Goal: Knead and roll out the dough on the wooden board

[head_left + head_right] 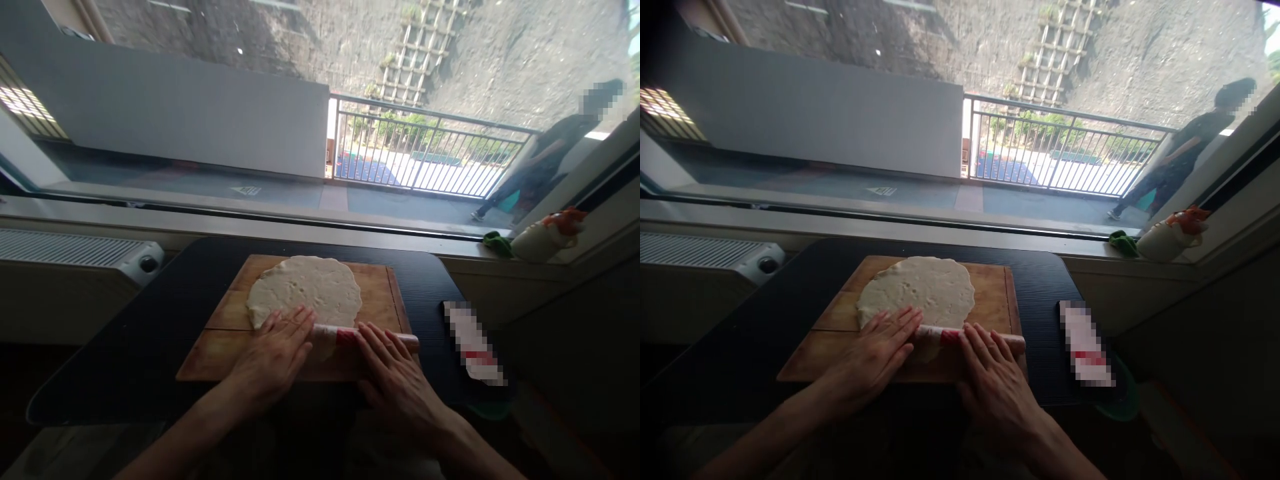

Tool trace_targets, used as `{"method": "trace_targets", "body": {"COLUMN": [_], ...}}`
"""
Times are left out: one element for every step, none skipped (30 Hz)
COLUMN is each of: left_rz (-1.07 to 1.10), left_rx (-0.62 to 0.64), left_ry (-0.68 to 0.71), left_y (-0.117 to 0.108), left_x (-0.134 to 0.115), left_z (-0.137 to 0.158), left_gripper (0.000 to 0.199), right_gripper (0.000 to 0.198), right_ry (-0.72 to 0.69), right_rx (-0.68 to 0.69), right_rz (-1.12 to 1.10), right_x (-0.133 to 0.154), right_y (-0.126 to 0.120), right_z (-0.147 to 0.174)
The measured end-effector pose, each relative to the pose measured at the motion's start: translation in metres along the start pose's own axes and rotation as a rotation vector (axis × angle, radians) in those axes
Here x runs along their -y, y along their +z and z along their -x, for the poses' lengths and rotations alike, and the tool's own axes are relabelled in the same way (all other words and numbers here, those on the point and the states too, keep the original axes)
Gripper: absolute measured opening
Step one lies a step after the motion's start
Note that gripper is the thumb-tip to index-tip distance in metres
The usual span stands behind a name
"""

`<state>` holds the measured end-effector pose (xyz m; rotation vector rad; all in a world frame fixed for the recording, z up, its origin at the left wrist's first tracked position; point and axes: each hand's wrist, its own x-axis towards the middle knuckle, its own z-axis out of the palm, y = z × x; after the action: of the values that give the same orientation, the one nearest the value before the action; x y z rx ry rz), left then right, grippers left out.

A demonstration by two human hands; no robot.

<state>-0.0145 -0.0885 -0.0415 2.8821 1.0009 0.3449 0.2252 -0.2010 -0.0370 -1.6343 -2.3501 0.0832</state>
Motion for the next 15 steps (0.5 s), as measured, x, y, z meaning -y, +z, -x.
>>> {"method": "trace_targets", "body": {"left_rz": [0.023,0.049,0.076,0.1,0.119,0.129,0.13,0.123,0.11,0.099,0.085,0.065,0.043,0.014,-0.017], "left_rx": [-0.013,-0.024,-0.035,-0.047,-0.061,-0.07,-0.077,-0.084,-0.071,-0.062,-0.048,-0.034,-0.021,-0.003,0.019], "left_ry": [0.025,0.028,0.021,0.01,-0.003,-0.014,-0.019,-0.025,-0.025,-0.025,-0.026,-0.039,-0.068,-0.111,-0.163], "left_y": [-0.002,-0.005,-0.009,-0.013,-0.019,-0.026,-0.032,-0.038,-0.043,-0.047,-0.048,-0.047,-0.044,-0.039,-0.033], "left_x": [-0.002,-0.003,-0.003,-0.002,0.001,0.006,0.012,0.02,0.028,0.037,0.045,0.054,0.061,0.066,0.069], "left_z": [0.011,0.018,0.02,0.018,0.012,0.005,-0.003,-0.012,-0.02,-0.027,-0.033,-0.038,-0.041,-0.043,-0.042], "left_gripper": [0.049,0.047,0.044,0.04,0.036,0.033,0.031,0.031,0.032,0.032,0.033,0.035,0.038,0.041,0.045], "right_gripper": [0.06,0.056,0.052,0.048,0.043,0.038,0.034,0.029,0.026,0.023,0.022,0.021,0.021,0.022,0.023], "right_ry": [-0.028,-0.036,-0.028,-0.013,0.006,0.02,0.022,0.012,0.0,-0.014,-0.027,-0.041,-0.054,-0.056,-0.044], "right_rx": [0.0,-0.005,-0.011,-0.013,-0.013,-0.013,-0.016,-0.02,-0.027,-0.036,-0.044,-0.045,-0.044,-0.048,-0.058], "right_rz": [-0.03,-0.066,-0.104,-0.141,-0.169,-0.188,-0.198,-0.201,-0.2,-0.199,-0.203,-0.211,-0.219,-0.224,-0.22], "right_x": [0.0,-0.002,-0.007,-0.013,-0.019,-0.025,-0.03,-0.033,-0.034,-0.033,-0.03,-0.026,-0.022,-0.017,-0.012], "right_y": [-0.002,-0.005,-0.008,-0.011,-0.014,-0.015,-0.016,-0.016,-0.015,-0.014,-0.012,-0.009,-0.006,-0.004,-0.001], "right_z": [0.007,0.01,0.008,0.002,-0.008,-0.02,-0.033,-0.046,-0.059,-0.071,-0.082,-0.092,-0.099,-0.104,-0.106]}}
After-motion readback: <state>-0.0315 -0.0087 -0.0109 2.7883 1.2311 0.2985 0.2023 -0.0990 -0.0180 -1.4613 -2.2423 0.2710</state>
